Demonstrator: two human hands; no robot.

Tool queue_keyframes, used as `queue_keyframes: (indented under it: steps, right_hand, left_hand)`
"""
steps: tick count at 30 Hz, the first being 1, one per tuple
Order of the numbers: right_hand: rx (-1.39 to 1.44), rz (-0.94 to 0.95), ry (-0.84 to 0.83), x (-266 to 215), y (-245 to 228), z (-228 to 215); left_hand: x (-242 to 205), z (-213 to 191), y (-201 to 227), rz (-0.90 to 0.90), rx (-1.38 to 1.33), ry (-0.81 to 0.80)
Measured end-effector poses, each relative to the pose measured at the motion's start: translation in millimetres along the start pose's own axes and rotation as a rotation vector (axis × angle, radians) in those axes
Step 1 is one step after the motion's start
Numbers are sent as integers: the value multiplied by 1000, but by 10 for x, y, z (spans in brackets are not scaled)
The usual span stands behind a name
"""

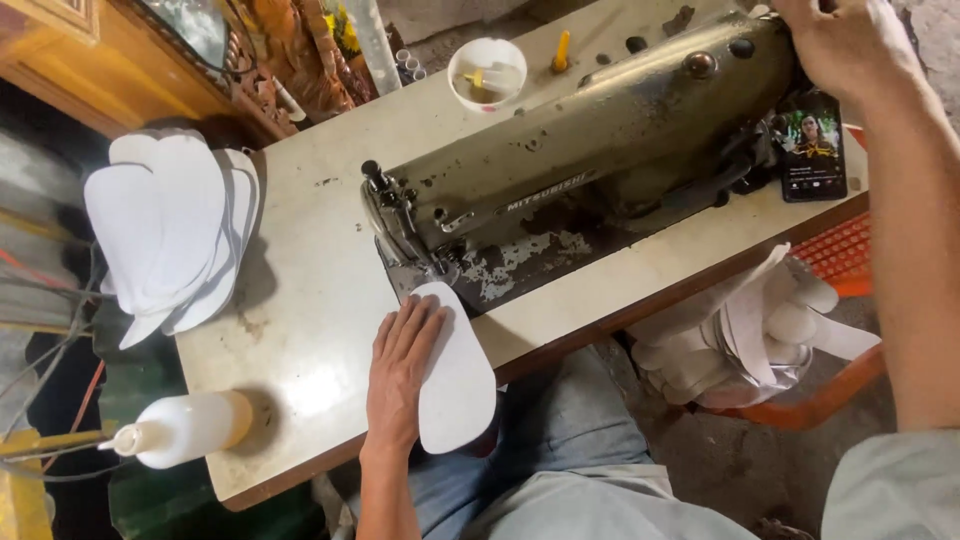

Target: Stitching the edges of shoe insoles using an industrial sewing machine

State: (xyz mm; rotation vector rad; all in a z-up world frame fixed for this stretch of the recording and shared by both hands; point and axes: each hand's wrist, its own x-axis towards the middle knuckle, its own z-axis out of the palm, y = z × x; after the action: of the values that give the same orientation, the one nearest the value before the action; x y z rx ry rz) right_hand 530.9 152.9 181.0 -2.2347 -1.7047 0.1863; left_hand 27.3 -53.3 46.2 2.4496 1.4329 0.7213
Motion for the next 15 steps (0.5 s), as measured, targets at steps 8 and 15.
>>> queue_keyframes:
  steps: [8,15]
  right_hand:
    - [719,54,35,-127,-133,73]
    - [1505,88,533,598,1442,1305]
  left_hand:
    - [-24,71,-48,-38,61,17]
    - [-69,66,-62,-90,3,11]
